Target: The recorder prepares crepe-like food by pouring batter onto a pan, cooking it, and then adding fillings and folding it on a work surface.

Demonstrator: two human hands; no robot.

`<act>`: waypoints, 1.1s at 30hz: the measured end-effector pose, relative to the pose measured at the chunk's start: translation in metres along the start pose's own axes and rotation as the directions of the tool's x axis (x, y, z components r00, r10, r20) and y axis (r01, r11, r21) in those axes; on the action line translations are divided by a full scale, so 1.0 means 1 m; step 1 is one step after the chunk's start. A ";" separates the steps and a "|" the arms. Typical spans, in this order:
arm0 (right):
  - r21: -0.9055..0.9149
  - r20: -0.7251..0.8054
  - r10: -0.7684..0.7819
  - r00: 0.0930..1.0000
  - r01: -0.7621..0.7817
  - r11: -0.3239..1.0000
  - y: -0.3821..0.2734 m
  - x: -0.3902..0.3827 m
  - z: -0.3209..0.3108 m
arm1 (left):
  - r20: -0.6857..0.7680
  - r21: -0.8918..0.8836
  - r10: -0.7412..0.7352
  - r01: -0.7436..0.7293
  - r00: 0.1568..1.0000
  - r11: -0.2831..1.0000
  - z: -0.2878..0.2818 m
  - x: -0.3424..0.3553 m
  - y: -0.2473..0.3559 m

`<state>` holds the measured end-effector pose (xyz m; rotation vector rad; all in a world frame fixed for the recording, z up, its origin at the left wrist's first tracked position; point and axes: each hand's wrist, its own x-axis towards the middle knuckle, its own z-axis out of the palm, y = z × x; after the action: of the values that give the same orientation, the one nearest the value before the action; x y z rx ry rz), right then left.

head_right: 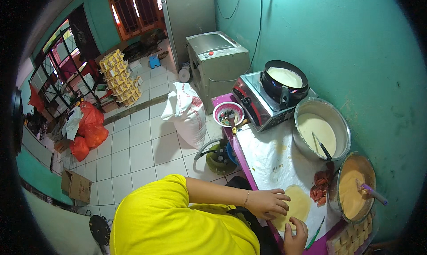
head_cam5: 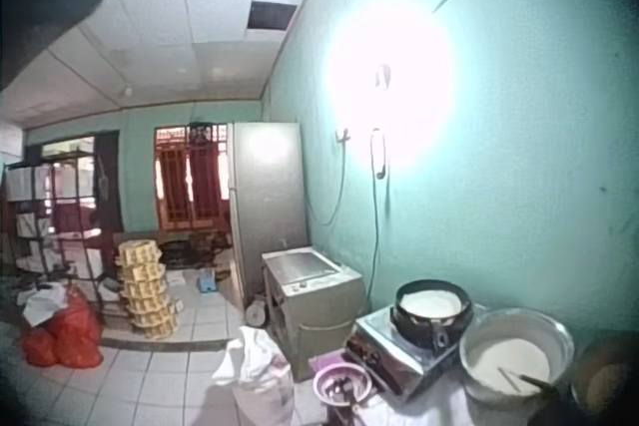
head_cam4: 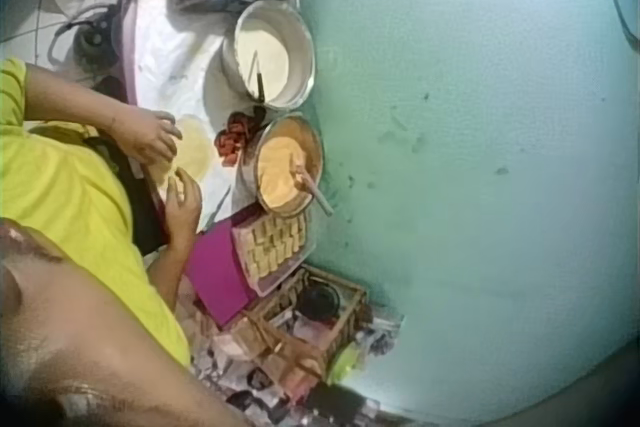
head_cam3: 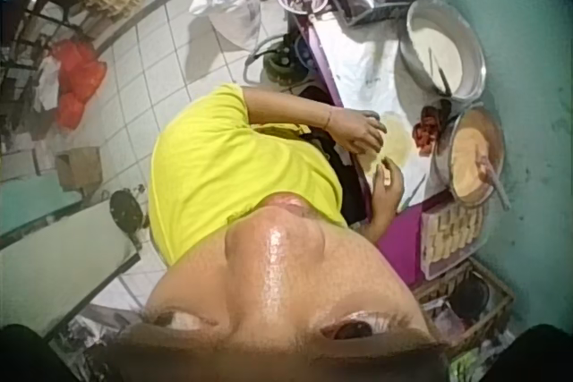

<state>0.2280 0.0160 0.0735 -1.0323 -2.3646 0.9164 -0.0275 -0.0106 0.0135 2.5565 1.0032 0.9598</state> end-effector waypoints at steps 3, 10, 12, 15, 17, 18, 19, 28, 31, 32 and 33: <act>-0.023 -0.103 -0.071 0.992 0.069 0.997 0.014 0.004 0.007 | 0.008 -0.350 -0.228 0.216 0.974 0.911 0.005 0.001 0.007; 0.075 -0.321 -0.035 0.947 0.062 0.995 0.002 0.015 0.027 | 0.171 -0.861 -0.242 0.264 0.955 0.434 -0.015 0.014 0.018; 0.083 -0.335 -0.029 0.942 0.060 0.995 0.003 0.017 0.029 | 0.192 -0.879 -0.250 0.279 0.949 0.387 -0.014 0.014 0.018; 0.112 -0.342 -0.006 0.940 0.047 0.993 -0.001 0.022 0.028 | 0.218 -0.909 -0.262 0.294 0.940 0.297 -0.012 0.013 0.016; 0.133 -0.331 0.013 0.944 0.033 0.991 -0.005 0.022 0.027 | 0.226 -0.922 -0.270 0.295 0.936 0.250 -0.010 0.011 0.016; 0.120 -0.325 -0.001 0.946 0.042 0.992 -0.006 0.022 0.026 | 0.217 -0.933 -0.274 0.281 0.937 0.224 -0.011 0.010 0.016; 0.106 -0.322 -0.010 0.947 0.047 0.993 -0.006 0.021 0.026 | 0.210 -0.943 -0.274 0.269 0.939 0.196 -0.012 0.011 0.018; 0.056 -0.304 0.060 0.951 -0.045 0.997 0.005 -0.001 0.019 | 0.117 -0.907 -0.323 0.233 0.939 0.351 -0.015 0.010 0.016; -0.005 -0.416 0.053 0.908 -0.061 0.998 0.010 -0.009 0.010 | -0.035 -0.574 -0.324 0.246 0.946 0.781 -0.016 0.005 -0.004; -0.008 -0.450 0.092 0.889 -0.107 0.994 0.007 -0.012 0.006 | -0.121 -0.403 -0.235 0.169 0.964 0.900 -0.015 0.005 -0.012; -0.083 -0.476 0.041 0.878 -0.091 0.992 0.006 -0.012 0.000 | -0.099 -0.309 -0.280 0.238 0.955 0.921 -0.014 -0.002 -0.018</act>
<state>0.2391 0.0100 0.0684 -1.2231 -1.9859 0.4881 -0.0473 0.0016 0.0153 2.0769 1.1094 1.1292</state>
